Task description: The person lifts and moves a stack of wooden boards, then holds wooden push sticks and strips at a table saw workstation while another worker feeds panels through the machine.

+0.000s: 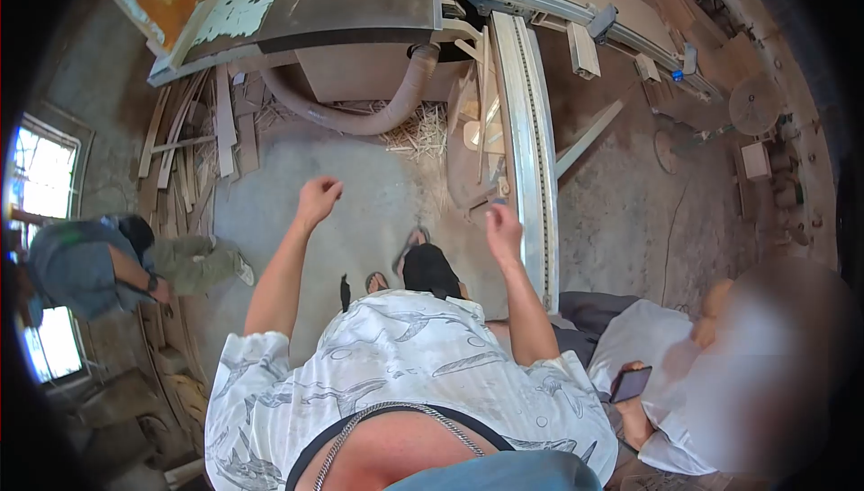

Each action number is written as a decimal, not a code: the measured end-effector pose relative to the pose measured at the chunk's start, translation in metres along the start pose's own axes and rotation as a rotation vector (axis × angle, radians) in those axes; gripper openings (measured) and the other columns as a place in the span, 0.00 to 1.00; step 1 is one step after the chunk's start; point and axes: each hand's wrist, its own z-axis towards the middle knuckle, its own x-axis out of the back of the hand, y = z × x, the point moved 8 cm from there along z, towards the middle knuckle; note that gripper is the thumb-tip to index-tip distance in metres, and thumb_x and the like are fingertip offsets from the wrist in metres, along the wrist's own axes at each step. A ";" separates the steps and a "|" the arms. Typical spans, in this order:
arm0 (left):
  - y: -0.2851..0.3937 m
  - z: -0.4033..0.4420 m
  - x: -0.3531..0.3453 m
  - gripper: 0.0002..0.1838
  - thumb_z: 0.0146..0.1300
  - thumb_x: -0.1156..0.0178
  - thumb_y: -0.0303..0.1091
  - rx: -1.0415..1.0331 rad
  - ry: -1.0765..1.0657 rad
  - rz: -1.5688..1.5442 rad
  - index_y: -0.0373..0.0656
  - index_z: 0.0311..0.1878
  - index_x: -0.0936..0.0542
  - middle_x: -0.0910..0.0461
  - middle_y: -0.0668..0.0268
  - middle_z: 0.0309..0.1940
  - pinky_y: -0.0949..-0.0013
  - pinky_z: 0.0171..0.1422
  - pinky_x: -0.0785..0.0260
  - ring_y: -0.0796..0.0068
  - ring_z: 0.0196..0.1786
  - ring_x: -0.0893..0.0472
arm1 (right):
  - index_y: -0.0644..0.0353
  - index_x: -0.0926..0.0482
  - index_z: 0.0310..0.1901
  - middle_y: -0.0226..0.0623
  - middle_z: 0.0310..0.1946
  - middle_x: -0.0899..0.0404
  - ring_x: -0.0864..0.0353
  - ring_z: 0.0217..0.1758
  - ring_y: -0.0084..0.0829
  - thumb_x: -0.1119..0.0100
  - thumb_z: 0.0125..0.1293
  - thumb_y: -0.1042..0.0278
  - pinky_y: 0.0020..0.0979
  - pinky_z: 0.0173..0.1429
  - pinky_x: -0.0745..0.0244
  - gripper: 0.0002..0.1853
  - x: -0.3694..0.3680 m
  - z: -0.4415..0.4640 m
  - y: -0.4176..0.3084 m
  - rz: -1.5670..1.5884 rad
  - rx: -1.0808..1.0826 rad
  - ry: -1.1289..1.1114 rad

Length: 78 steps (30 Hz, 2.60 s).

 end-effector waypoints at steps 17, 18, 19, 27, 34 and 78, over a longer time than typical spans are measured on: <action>0.200 0.404 0.011 0.16 0.71 0.35 0.43 -0.346 0.148 0.421 0.39 0.48 0.12 0.12 0.52 0.46 0.54 0.60 0.22 0.50 0.52 0.13 | 0.71 0.27 0.68 0.61 0.70 0.31 0.35 0.73 0.60 0.38 0.74 0.56 0.55 0.77 0.39 0.30 -0.004 0.150 0.072 -0.373 -0.302 0.473; 0.206 0.417 0.012 0.17 0.71 0.36 0.44 -0.355 0.162 0.474 0.41 0.52 0.13 0.13 0.52 0.50 0.52 0.62 0.23 0.48 0.55 0.15 | 0.71 0.27 0.68 0.61 0.70 0.31 0.35 0.74 0.60 0.38 0.74 0.55 0.55 0.77 0.40 0.30 -0.009 0.153 0.074 -0.370 -0.313 0.500; 0.210 0.434 0.014 0.18 0.71 0.36 0.44 -0.386 0.188 0.514 0.42 0.55 0.14 0.15 0.52 0.53 0.52 0.65 0.25 0.48 0.58 0.17 | 0.71 0.27 0.68 0.61 0.69 0.31 0.35 0.73 0.60 0.38 0.74 0.56 0.54 0.77 0.40 0.30 -0.014 0.154 0.072 -0.360 -0.330 0.484; 0.212 0.496 -0.002 0.22 0.70 0.35 0.45 -0.667 0.371 0.664 0.42 0.61 0.18 0.22 0.57 0.61 0.51 0.71 0.31 0.50 0.66 0.25 | 0.69 0.26 0.64 0.56 0.65 0.27 0.32 0.68 0.58 0.40 0.74 0.58 0.52 0.74 0.38 0.25 -0.015 0.174 0.053 -0.635 -0.460 0.417; 0.216 0.487 0.002 0.23 0.71 0.36 0.43 -0.742 0.411 0.686 0.41 0.63 0.20 0.23 0.54 0.62 0.49 0.72 0.32 0.48 0.65 0.25 | 0.70 0.28 0.65 0.55 0.64 0.28 0.33 0.67 0.58 0.40 0.72 0.62 0.52 0.73 0.38 0.26 -0.024 0.187 0.046 -0.724 -0.529 0.320; 0.170 0.519 -0.005 0.23 0.80 0.52 0.49 -0.734 0.410 1.048 0.47 0.66 0.20 0.23 0.60 0.64 0.52 0.69 0.28 0.56 0.66 0.24 | 0.65 0.23 0.61 0.43 0.61 0.26 0.29 0.66 0.43 0.40 0.70 0.52 0.42 0.72 0.32 0.26 0.008 0.163 0.042 -0.605 -0.587 0.468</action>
